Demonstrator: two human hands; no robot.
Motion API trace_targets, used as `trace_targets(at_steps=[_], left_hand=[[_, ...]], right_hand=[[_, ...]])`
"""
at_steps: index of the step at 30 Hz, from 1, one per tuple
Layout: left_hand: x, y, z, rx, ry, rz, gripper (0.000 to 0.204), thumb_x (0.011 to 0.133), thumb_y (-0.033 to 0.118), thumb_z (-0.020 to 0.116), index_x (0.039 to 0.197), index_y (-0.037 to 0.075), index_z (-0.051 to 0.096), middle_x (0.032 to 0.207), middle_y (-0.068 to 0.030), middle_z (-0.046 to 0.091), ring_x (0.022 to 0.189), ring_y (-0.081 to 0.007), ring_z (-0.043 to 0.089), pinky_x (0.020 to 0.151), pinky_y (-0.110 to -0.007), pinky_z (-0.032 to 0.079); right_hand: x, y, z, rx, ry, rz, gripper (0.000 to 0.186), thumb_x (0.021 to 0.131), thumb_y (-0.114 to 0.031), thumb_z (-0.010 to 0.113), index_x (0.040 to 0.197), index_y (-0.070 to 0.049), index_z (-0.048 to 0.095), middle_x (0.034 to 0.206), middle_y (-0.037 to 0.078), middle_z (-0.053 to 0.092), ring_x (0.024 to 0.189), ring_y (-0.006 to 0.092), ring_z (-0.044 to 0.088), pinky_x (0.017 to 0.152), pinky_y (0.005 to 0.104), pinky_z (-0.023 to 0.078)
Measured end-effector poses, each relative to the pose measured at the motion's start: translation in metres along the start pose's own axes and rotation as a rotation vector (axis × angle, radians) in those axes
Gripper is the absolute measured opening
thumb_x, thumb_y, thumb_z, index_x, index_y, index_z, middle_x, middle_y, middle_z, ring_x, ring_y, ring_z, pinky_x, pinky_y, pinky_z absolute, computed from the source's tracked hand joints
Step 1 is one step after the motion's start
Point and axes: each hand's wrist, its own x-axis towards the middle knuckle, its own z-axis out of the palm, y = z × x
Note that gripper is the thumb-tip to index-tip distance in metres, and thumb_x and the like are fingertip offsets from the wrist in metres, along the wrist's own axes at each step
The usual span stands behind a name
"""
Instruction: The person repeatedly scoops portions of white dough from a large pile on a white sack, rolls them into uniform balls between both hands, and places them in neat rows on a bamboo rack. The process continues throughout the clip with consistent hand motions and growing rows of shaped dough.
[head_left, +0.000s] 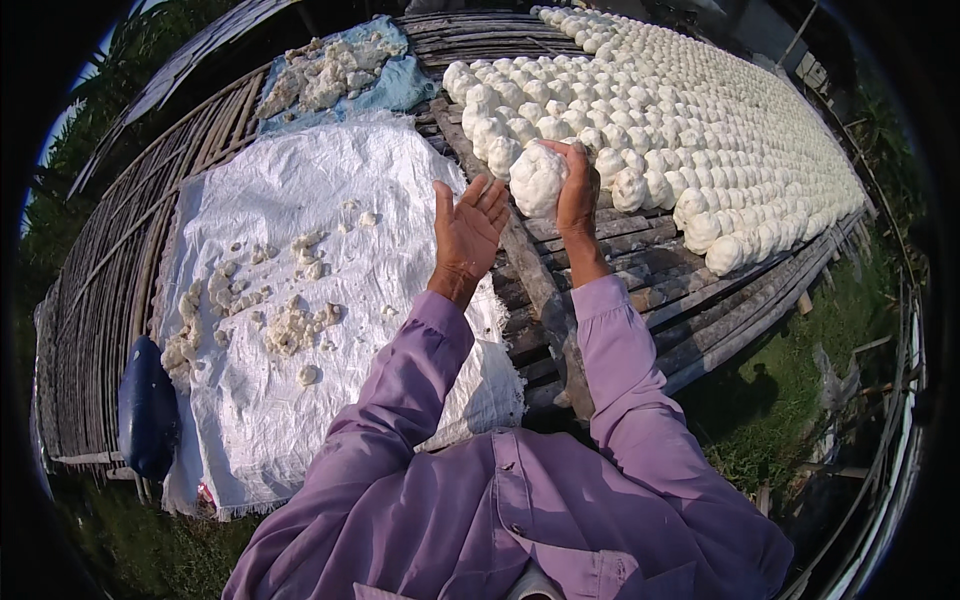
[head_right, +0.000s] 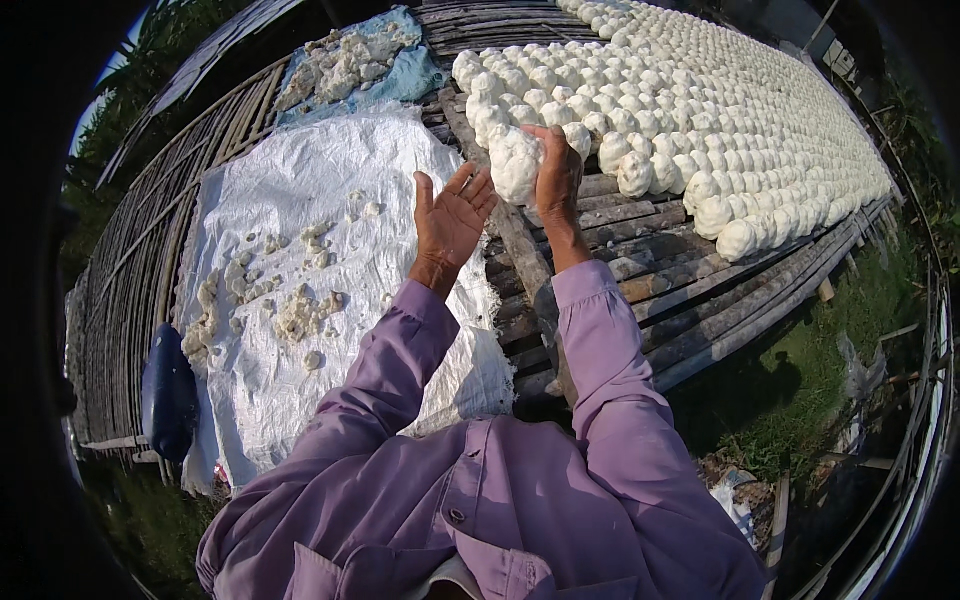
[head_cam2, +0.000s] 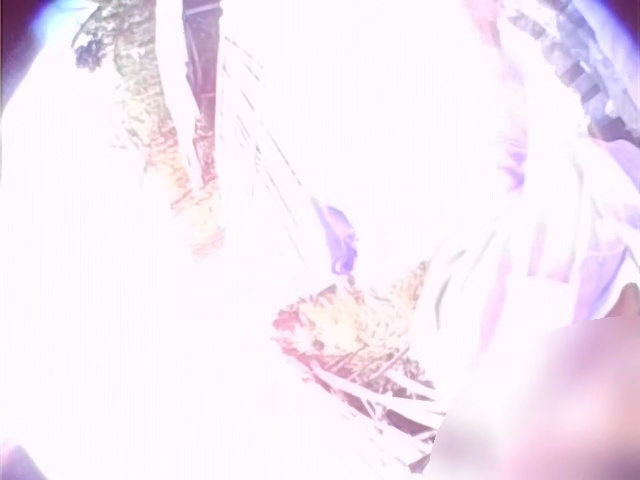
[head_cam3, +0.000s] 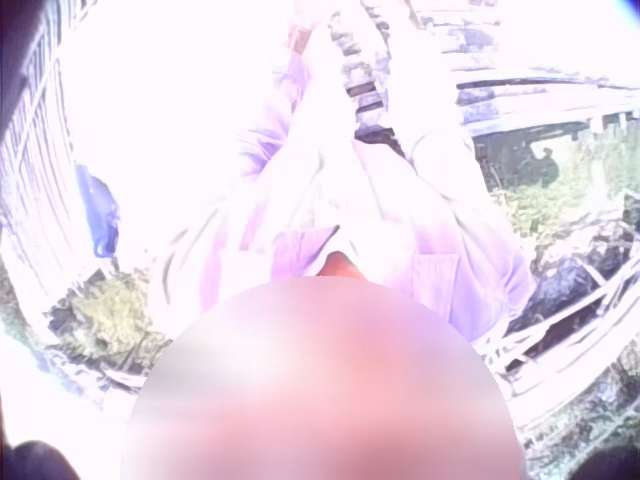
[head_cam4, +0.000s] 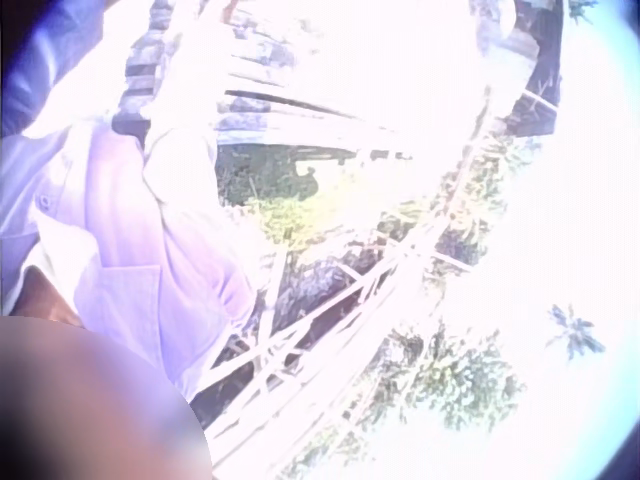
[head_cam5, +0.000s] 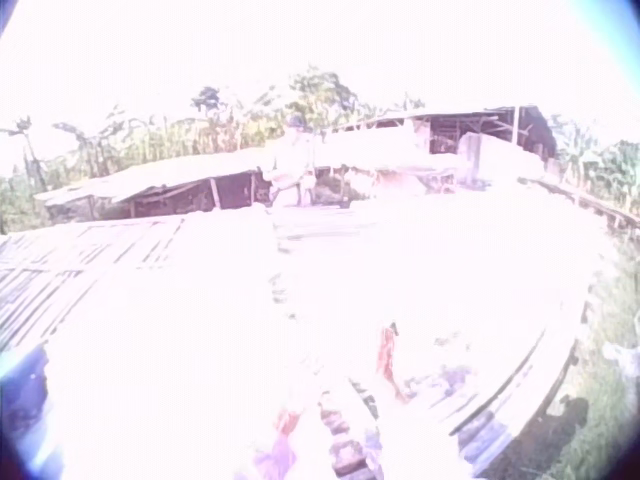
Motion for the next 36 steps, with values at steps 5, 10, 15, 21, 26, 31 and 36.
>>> trace_targets(at_steps=[5,10,15,21,26,31,36], left_hand=[[0.008,-0.010,-0.021,-0.163,0.135,0.005,0.088,0.098,0.075,0.031,0.149,0.004,0.041,0.152,-0.0177,0.047,0.137,-0.0388,0.048,0.115,-0.059,0.035],[0.011,-0.025,-0.026,-0.143,0.146,-0.037,0.092,0.095,0.079,0.033,0.146,0.004,0.047,0.146,-0.0175,0.054,0.134,-0.0365,0.051,0.114,-0.054,0.038],[0.007,-0.024,-0.025,-0.113,0.144,-0.087,0.103,0.090,0.085,0.034,0.147,0.000,0.044,0.148,-0.0226,0.050,0.134,-0.0352,0.052,0.116,-0.051,0.035],[0.000,-0.022,-0.030,-0.216,0.182,-0.035,0.097,0.090,0.082,0.041,0.145,0.003,0.046,0.148,-0.0200,0.050,0.137,-0.0382,0.047,0.115,-0.057,0.035],[0.000,-0.035,-0.019,-0.018,0.142,-0.013,0.105,0.085,0.087,0.044,0.146,0.002,0.045,0.147,-0.0199,0.051,0.136,-0.0376,0.049,0.115,-0.056,0.036],[-0.002,-0.033,-0.020,-0.135,0.094,-0.098,0.112,0.083,0.089,0.043,0.148,-0.002,0.041,0.150,-0.0213,0.047,0.138,-0.0390,0.046,0.118,-0.055,0.032],[-0.001,-0.038,-0.013,-0.183,0.189,-0.084,0.104,0.086,0.085,0.044,0.148,0.002,0.042,0.150,-0.0207,0.047,0.139,-0.0387,0.045,0.118,-0.056,0.030]], right_hand=[[-0.019,-0.004,-0.012,-0.492,-0.478,-0.113,0.067,0.108,-0.051,0.026,0.132,-0.002,0.065,0.122,0.018,0.068,0.121,0.0274,0.060,0.108,0.0387,0.041],[-0.012,0.013,-0.005,-0.511,-0.041,-0.343,0.062,0.107,-0.050,0.034,0.122,-0.003,0.071,0.112,0.016,0.073,0.107,0.0287,0.066,0.096,0.0395,0.048],[-0.004,0.047,-0.006,-0.159,-0.027,-0.016,0.070,0.106,-0.057,0.029,0.120,-0.003,0.071,0.108,0.015,0.073,0.101,0.0299,0.068,0.091,0.0408,0.051],[-0.023,0.016,-0.013,-0.401,-0.292,-0.225,0.058,0.109,-0.047,0.036,0.126,-0.001,0.068,0.126,0.017,0.067,0.117,0.0315,0.063,0.100,0.0401,0.047],[-0.015,0.028,-0.006,-0.992,-0.378,-0.321,0.049,0.106,-0.044,0.044,0.121,-0.005,0.071,0.109,0.018,0.073,0.098,0.0366,0.070,0.087,0.0424,0.053],[-0.006,0.041,-0.023,-0.208,-0.096,-0.158,0.069,0.107,-0.054,0.029,0.117,-0.001,0.071,0.108,0.018,0.074,0.100,0.0353,0.070,0.093,0.0421,0.051],[-0.011,0.015,-0.028,-0.270,-0.285,-0.172,0.074,0.109,-0.056,0.022,0.130,0.002,0.064,0.129,0.019,0.066,0.121,0.0297,0.061,0.110,0.0400,0.040]])
